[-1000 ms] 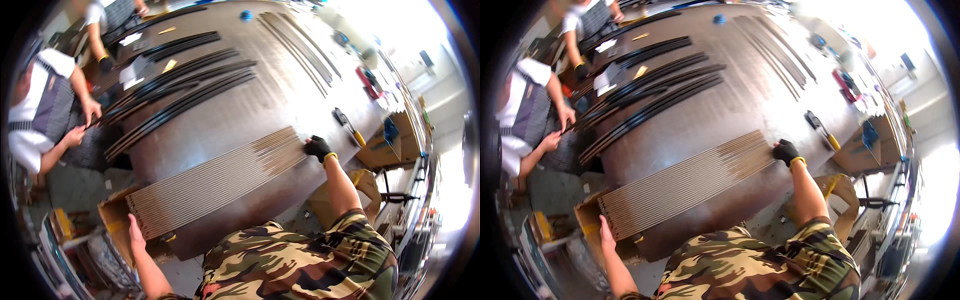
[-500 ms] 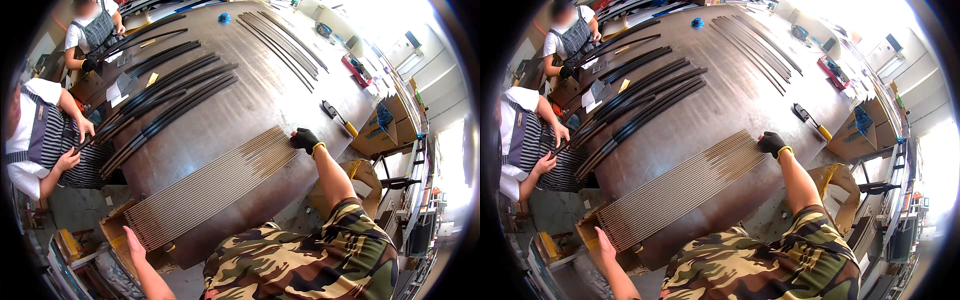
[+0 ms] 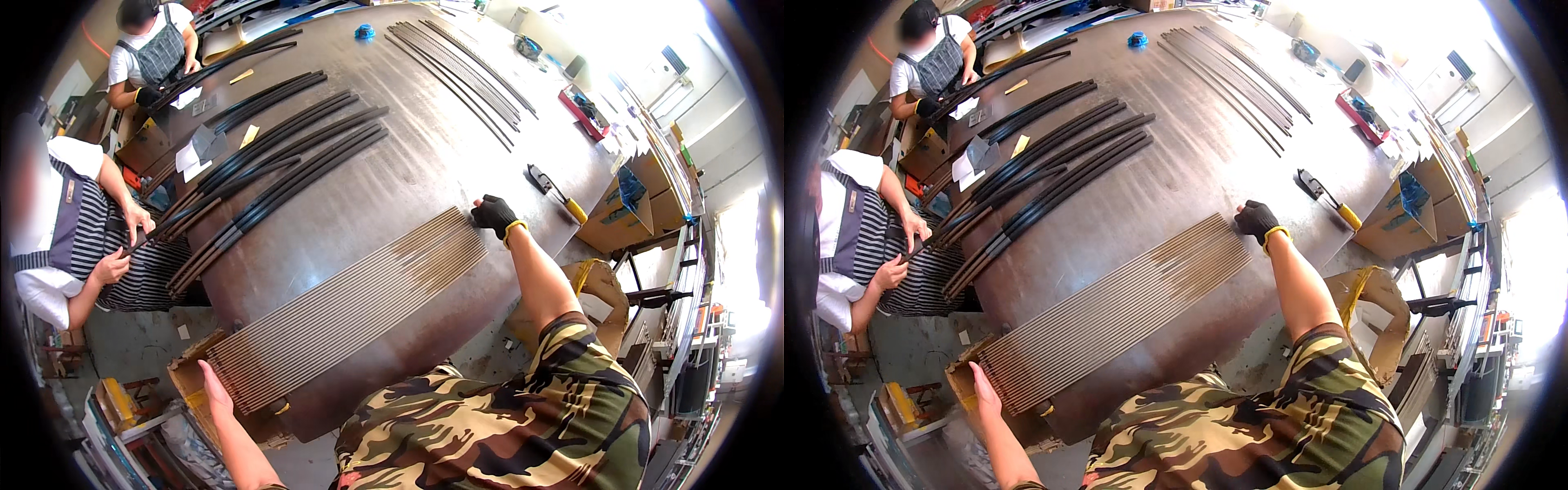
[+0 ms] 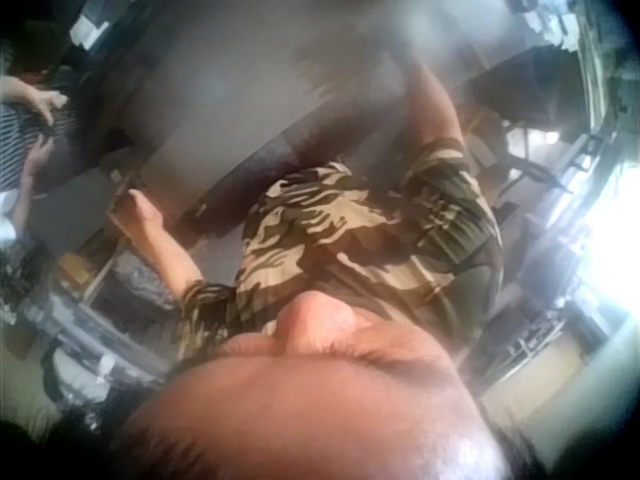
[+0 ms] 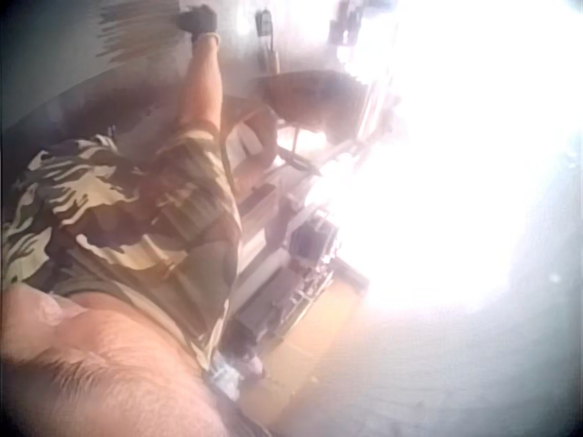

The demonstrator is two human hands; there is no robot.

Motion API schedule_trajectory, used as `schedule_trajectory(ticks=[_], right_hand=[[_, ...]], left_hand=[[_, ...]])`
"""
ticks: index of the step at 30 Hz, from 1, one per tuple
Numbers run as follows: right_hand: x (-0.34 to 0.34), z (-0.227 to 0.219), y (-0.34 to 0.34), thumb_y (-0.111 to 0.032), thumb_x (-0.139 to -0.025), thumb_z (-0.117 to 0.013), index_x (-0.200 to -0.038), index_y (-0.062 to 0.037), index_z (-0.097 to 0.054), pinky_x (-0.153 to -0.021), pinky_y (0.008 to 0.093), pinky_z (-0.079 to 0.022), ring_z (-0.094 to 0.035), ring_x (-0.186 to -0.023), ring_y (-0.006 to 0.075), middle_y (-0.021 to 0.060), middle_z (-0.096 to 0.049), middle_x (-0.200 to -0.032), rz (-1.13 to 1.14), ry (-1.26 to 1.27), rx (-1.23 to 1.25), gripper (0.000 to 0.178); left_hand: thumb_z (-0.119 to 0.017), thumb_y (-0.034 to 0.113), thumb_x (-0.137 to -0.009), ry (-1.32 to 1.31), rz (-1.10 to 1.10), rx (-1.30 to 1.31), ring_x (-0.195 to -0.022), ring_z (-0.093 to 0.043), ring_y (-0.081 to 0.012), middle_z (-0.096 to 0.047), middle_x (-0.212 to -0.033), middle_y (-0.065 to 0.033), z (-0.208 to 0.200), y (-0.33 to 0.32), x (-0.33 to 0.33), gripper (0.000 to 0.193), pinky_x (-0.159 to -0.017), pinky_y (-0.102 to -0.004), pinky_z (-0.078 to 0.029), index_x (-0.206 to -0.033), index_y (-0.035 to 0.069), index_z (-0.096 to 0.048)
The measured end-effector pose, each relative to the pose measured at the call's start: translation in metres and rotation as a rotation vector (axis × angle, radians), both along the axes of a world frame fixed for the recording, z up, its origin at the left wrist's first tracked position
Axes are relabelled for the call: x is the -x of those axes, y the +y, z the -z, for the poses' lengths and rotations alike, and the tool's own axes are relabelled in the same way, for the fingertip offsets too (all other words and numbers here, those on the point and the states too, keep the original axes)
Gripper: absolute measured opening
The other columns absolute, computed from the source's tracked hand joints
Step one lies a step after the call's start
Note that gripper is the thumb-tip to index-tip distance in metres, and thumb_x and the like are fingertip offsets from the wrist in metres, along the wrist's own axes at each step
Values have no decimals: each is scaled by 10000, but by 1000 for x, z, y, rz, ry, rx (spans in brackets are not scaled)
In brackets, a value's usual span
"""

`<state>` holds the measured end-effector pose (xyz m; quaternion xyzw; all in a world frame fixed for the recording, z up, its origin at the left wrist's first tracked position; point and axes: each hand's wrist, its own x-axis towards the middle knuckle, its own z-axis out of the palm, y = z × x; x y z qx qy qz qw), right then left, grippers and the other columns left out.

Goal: The person organizes long metal rods on a large workbench in a workshop. They pick up bundles of rods, separate them, and align them into neat rows. The person also handles a white sheet and a blue plastic sheet, placing them on the table to assist with the arrangement of the metal pieces.

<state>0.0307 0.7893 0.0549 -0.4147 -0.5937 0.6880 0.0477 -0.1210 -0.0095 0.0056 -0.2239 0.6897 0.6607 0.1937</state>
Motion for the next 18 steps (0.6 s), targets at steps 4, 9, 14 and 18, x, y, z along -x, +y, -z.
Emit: schedule_trajectory(ticks=[4,9,14,18], right_hand=[[13,12,4,-232,-943,-627,-973,-52,-615,-659,331,-556,-642,-715,195,90,-665,-835,-154,-79,-53,184],[25,23,26,-223,-966,-605,-821,-85,-574,-558,315,-435,-539,-593,144,18,-556,-684,-353,-118,-589,203],[43,6,-6,-254,-963,-608,-838,-68,-600,-619,317,-434,-527,-659,121,10,-569,-713,-220,-146,-281,225],[39,-1,-6,-253,-963,-603,-838,-76,-589,-562,320,-432,-532,-609,139,25,-578,-712,-132,-73,-132,217]], left_hand=[[-396,684,-957,39,-36,12,-1444,-308,-254,-274,-1598,-132,-10,14,20,917,-1179,-381,-241,-1536,-9,-238],[-416,662,-964,58,-107,112,-1392,-387,-254,-384,-1535,-132,-6,20,34,877,-1149,-385,-299,-1504,-21,-316],[-410,663,-966,1,-26,121,-1358,-424,-252,-411,-1514,-133,-26,38,37,844,-1122,-392,-338,-1487,0,-369],[-425,658,-965,56,-104,184,-1296,-486,-251,-481,-1452,-126,-14,27,34,821,-1082,-386,-387,-1450,-4,-425]])
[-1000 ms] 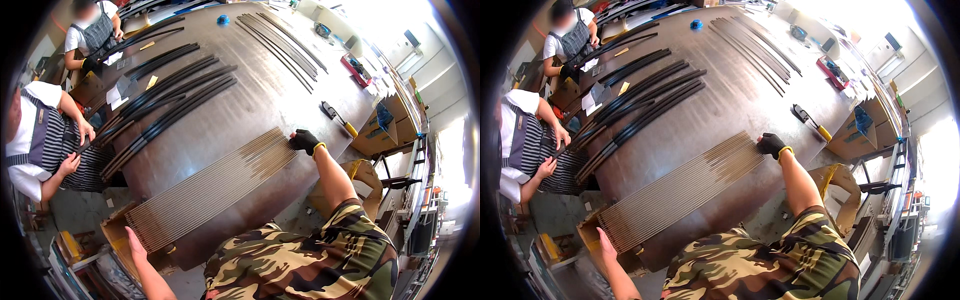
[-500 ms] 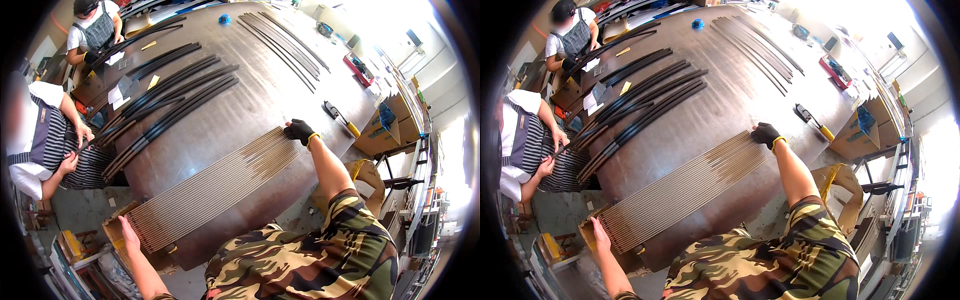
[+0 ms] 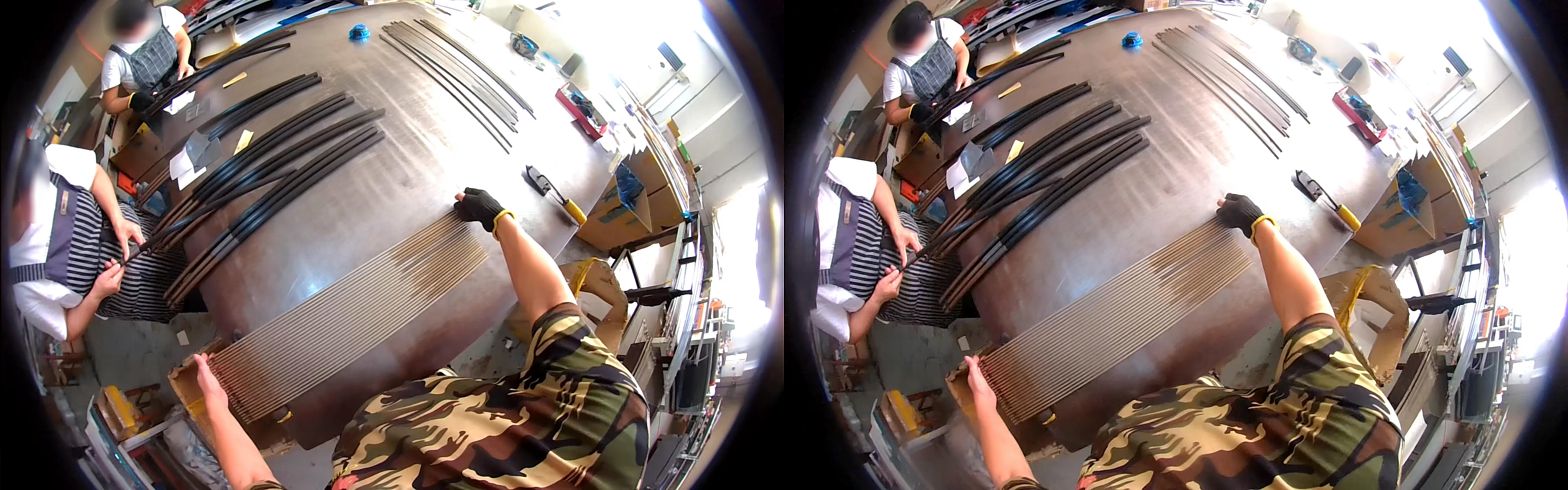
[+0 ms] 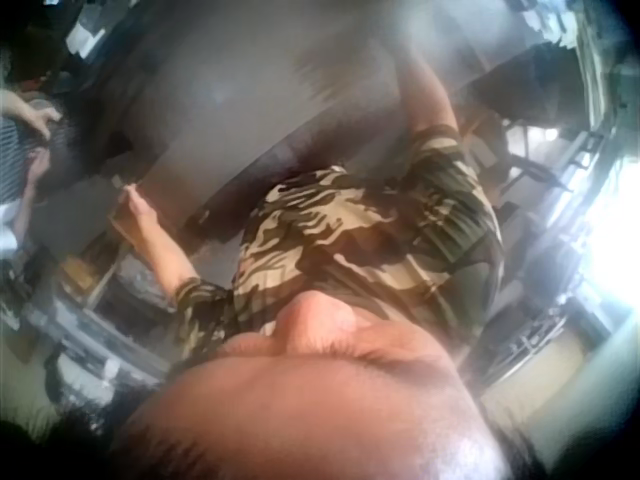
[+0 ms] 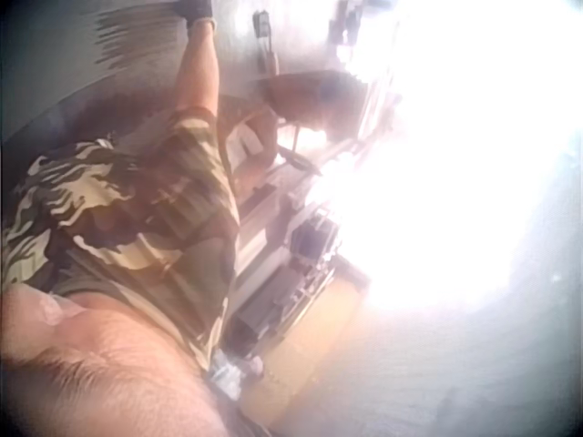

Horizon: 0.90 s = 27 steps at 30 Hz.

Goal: The person organizes long metal rods on a large workbench in a workshop. They pick up bundles of rods, separate them, and align them into neat rows. The person also handles a white sheet and a blue plastic sheet, placing them on the table to assist with the arrangement of the metal pieces.

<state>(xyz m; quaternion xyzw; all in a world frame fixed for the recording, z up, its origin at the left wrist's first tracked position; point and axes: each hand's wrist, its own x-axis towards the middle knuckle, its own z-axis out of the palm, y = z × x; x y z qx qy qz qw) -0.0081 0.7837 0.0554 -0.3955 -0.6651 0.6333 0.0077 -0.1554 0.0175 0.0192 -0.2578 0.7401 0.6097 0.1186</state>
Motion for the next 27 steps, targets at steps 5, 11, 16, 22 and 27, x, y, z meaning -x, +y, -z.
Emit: schedule_trajectory(ticks=[5,11,16,22,27], right_hand=[[-68,6,24,-235,-976,-569,-809,-81,-567,-484,349,-441,-559,-544,184,54,-568,-656,-150,-157,-355,227],[-104,1,-28,-216,-949,-614,-872,-59,-590,-573,316,-457,-563,-635,150,25,-570,-729,150,-36,71,177],[-104,6,-26,-262,-964,-597,-968,-43,-627,-667,299,-520,-625,-715,158,57,-655,-841,52,-81,-18,222],[-82,15,-10,-201,-934,-633,-888,-70,-599,-547,320,-465,-571,-592,168,41,-590,-696,151,43,98,144],[-98,63,55,-212,-904,-651,-852,-61,-619,-565,387,-505,-595,-601,209,52,-582,-672,51,120,343,163]], left_hand=[[-399,709,-942,-114,130,-241,-1419,-340,-242,-357,-1552,-134,9,-49,-27,934,-1164,-380,-248,-1519,-15,-280],[-396,699,-946,-66,54,-308,-1475,-237,-243,-248,-1612,-117,14,-34,-77,929,-1202,-388,-176,-1539,1,-237],[-405,690,-949,-106,162,-356,-1486,-210,-246,-203,-1628,-111,-1,-24,-75,934,-1203,-387,-175,-1547,0,-206],[-381,679,-964,-95,45,-210,-1407,-367,-255,-352,-1560,-128,-1,-16,-82,889,-1164,-406,-282,-1503,-24,-312],[-416,629,-982,19,77,-267,-1373,-403,-225,-431,-1502,-130,24,-20,-70,834,-1153,-372,-299,-1433,-72,-413]])
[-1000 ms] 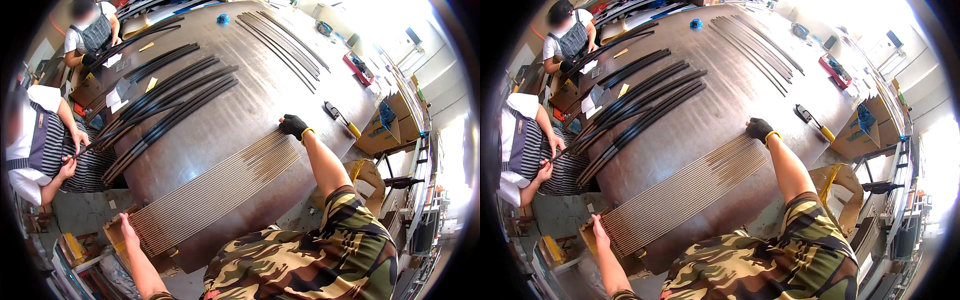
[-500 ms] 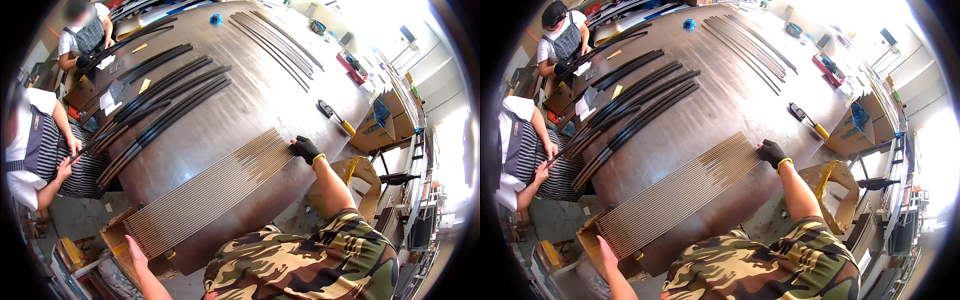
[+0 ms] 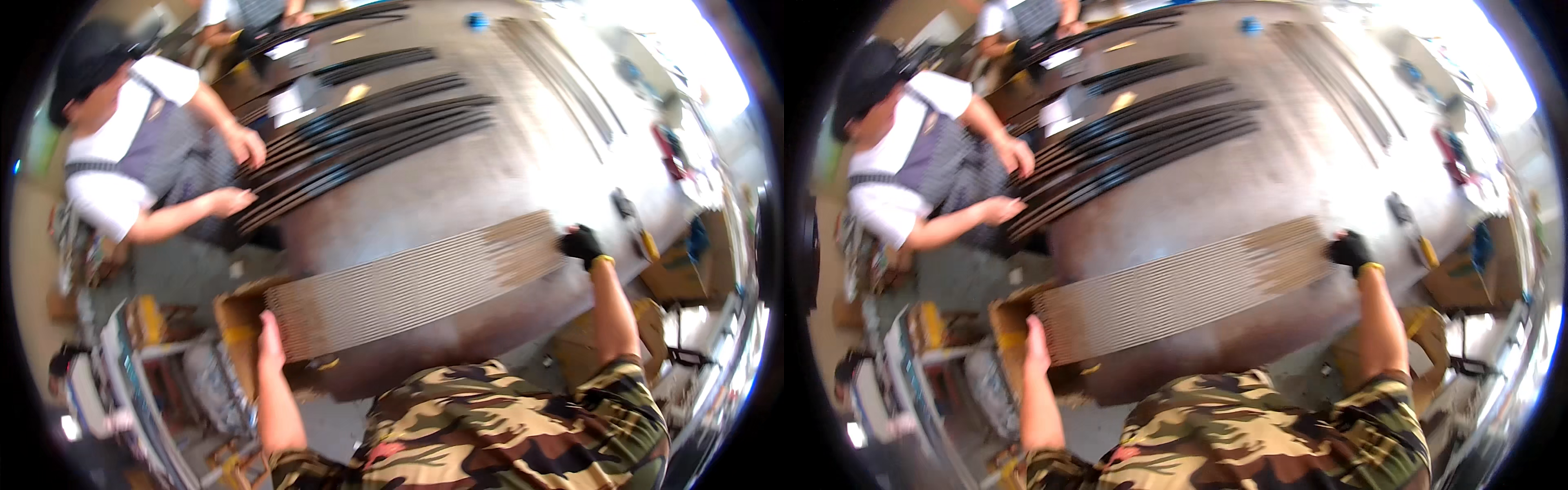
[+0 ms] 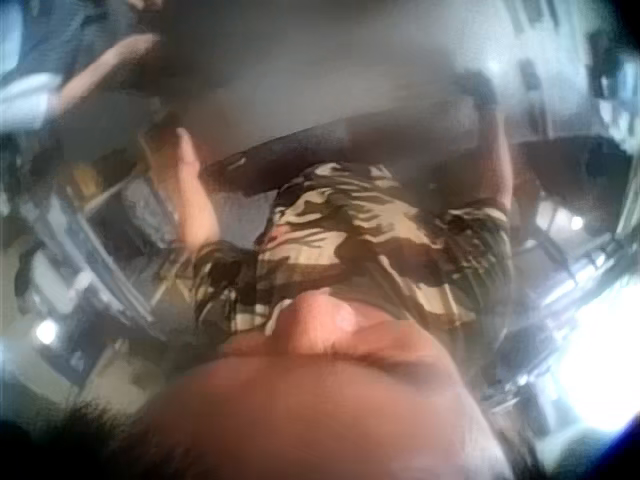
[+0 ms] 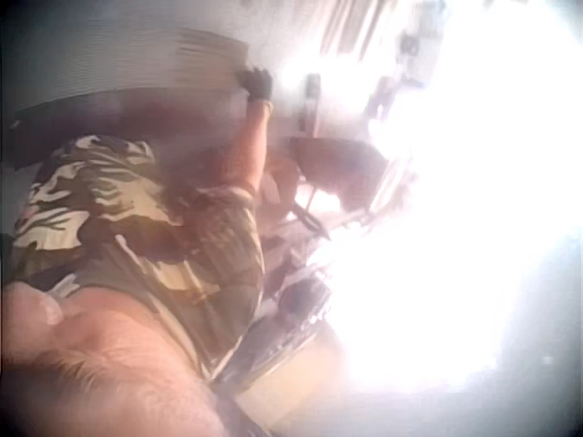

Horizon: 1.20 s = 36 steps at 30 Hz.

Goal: The person organizes long metal rods on a large workbench in a workshop. They pick up bundles of rods, separate them, and align them into neat rows. The person also handles a white sheet and a blue plastic sheet, placing them on the table to assist with the arrangement of the metal pieces.

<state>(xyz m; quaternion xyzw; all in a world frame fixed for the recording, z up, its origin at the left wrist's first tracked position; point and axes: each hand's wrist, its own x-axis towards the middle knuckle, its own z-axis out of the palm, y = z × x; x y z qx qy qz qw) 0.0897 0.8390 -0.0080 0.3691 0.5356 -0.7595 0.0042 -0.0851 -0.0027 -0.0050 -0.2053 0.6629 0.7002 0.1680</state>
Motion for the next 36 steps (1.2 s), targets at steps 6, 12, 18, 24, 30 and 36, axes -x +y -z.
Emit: schedule_trajectory(ticks=[6,12,18,24,30,36], right_hand=[[19,8,-13,-175,-801,-633,-797,-21,-610,-598,351,-474,-592,-662,243,130,-567,-682,-376,-182,-936,157],[58,9,-27,-162,-749,-614,-720,-63,-624,-618,388,-496,-616,-696,281,131,-656,-765,-67,-222,-373,103],[39,27,22,-187,-687,-622,-657,-110,-647,-662,402,-531,-621,-740,279,76,-685,-820,-772,-54,-1790,87],[86,-10,-9,-262,-931,-582,-857,-195,-599,-455,292,-384,-491,-570,110,-36,-538,-725,65,-17,-207,100],[116,-19,-47,-215,-911,-655,-988,-54,-621,-688,341,-501,-616,-754,213,80,-641,-795,-76,-36,-498,182],[105,-17,-28,-215,-947,-633,-943,-64,-608,-618,335,-496,-605,-698,184,93,-639,-775,148,-131,-347,154]], left_hand=[[-407,685,-951,-185,8,-105,-1196,-578,-225,-610,-1304,-127,-16,-5,-2,812,-1024,-382,-458,-1346,-14,-531],[-359,690,-960,-188,-36,-30,-1265,-533,-229,-556,-1387,-122,-21,-16,-20,835,-1078,-388,-411,-1406,-7,-474],[-295,694,-971,-175,88,-146,-1273,-526,-230,-546,-1398,-120,-19,-2,1,838,-1079,-382,-407,-1421,5,-453],[-308,779,-911,-40,59,17,-1474,-239,-266,-247,-1593,-192,-50,12,36,1028,-1203,-390,-170,-1510,-55,-256],[-331,741,-939,-35,52,9,-1485,-223,-271,-245,-1592,-217,1,-15,70,993,-1208,-385,-140,-1492,-82,-285],[-359,712,-953,-40,-69,37,-1387,-388,-258,-417,-1500,-174,-15,12,78,938,-1160,-382,-262,-1469,-70,-350]])
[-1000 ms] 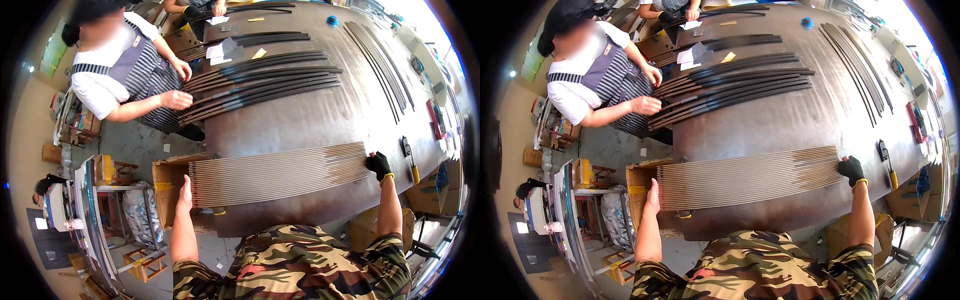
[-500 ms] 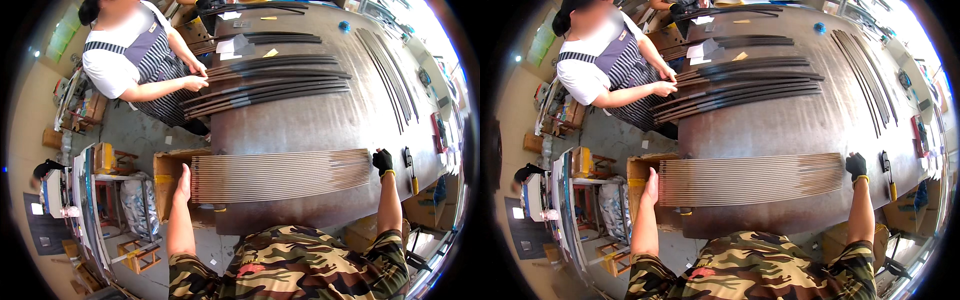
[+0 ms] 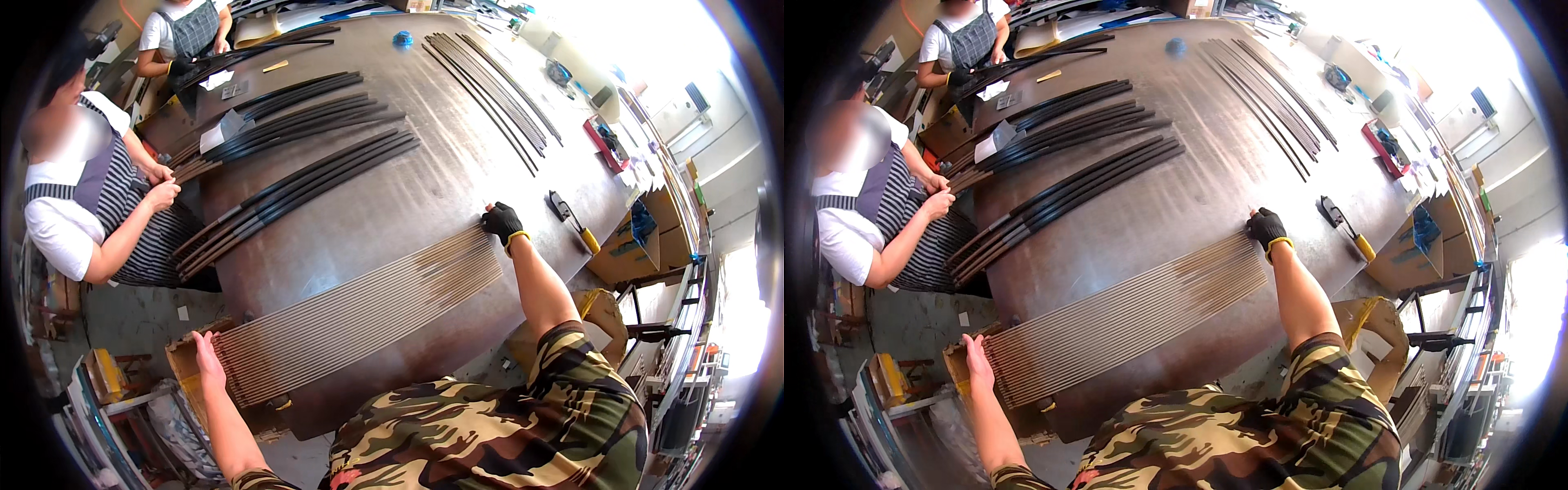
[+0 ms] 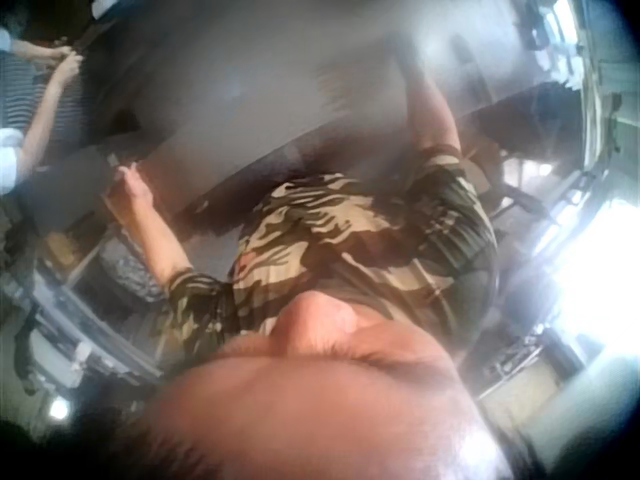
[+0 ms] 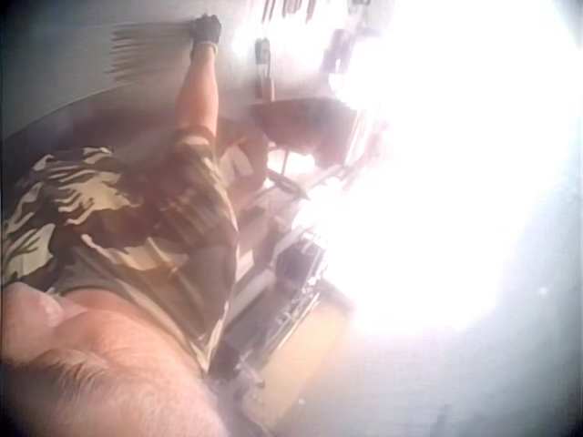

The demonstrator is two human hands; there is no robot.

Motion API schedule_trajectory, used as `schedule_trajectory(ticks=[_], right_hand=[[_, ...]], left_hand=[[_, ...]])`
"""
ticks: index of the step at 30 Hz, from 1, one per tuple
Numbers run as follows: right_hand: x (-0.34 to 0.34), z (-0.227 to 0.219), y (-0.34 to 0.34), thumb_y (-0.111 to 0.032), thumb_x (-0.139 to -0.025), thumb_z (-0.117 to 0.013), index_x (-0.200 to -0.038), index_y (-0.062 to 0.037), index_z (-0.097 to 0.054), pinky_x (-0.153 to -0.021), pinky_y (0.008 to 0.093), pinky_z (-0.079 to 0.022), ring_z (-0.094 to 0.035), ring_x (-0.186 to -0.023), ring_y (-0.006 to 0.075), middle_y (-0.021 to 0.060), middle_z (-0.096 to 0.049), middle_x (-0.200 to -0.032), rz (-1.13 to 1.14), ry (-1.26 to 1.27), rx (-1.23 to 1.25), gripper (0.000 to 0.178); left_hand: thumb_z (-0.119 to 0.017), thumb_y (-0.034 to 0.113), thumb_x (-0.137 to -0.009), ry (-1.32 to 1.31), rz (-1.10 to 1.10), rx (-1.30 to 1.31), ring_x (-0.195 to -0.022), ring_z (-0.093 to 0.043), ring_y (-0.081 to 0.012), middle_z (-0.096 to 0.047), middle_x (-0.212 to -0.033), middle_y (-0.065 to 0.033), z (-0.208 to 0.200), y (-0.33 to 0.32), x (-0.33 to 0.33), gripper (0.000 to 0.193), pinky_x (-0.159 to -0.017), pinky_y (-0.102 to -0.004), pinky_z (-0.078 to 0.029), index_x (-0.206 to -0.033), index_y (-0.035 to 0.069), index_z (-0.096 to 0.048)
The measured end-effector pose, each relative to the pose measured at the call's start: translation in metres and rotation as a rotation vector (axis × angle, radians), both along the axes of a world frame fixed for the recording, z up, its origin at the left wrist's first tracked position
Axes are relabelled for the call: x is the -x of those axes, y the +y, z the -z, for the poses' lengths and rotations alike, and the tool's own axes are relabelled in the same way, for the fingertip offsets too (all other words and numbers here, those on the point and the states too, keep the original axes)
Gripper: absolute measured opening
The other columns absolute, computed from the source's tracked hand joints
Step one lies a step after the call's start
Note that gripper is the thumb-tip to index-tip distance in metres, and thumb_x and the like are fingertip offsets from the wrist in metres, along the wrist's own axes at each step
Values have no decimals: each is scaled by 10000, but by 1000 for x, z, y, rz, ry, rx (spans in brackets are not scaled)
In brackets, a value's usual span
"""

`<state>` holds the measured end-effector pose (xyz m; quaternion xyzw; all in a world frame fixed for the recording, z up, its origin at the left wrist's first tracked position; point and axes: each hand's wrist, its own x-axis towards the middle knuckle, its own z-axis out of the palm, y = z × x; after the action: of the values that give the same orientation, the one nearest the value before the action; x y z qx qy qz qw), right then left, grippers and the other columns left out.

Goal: The person organizes long metal rods on a large workbench in a workshop. They pick up bundles of rods, separate them, and align them into neat rows. The person also handles a white sheet and a blue plastic sheet, placing them on the table to assist with the arrangement of the metal pieces.

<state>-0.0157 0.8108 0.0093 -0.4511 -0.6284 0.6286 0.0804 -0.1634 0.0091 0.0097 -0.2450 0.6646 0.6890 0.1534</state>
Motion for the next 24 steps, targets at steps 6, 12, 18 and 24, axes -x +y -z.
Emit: schedule_trajectory(ticks=[6,12,18,24], right_hand=[[-5,17,12,-335,-941,-619,-1146,-25,-651,-772,371,-515,-671,-850,230,137,-708,-946,-191,-219,-289,373],[-1,16,10,-246,-947,-633,-875,-54,-601,-573,313,-461,-569,-613,166,54,-601,-719,-246,-140,-345,207],[14,19,1,-115,-914,-621,-981,-76,-578,-594,358,-530,-622,-658,207,68,-616,-739,-88,71,39,89],[-23,35,42,-224,-896,-634,-854,-75,-606,-537,375,-478,-567,-605,216,68,-560,-652,-153,-116,-186,157]], left_hand=[[-348,679,-976,25,57,39,-1291,-474,-236,-522,-1403,-133,0,3,2,852,-1113,-375,-327,-1424,-41,-433],[-375,657,-982,55,38,37,-1229,-515,-225,-563,-1349,-127,2,5,1,800,-1080,-369,-364,-1379,-28,-488],[-608,418,-928,-21,-117,9,-1134,-555,-211,-640,-1244,-122,7,-4,-4,517,-1026,-356,-389,-1209,-16,-620],[-395,691,-952,-3,-46,-16,-1387,-389,-242,-410,-1511,-171,-16,6,-13,920,-1161,-365,-277,-1474,-64,-330]])
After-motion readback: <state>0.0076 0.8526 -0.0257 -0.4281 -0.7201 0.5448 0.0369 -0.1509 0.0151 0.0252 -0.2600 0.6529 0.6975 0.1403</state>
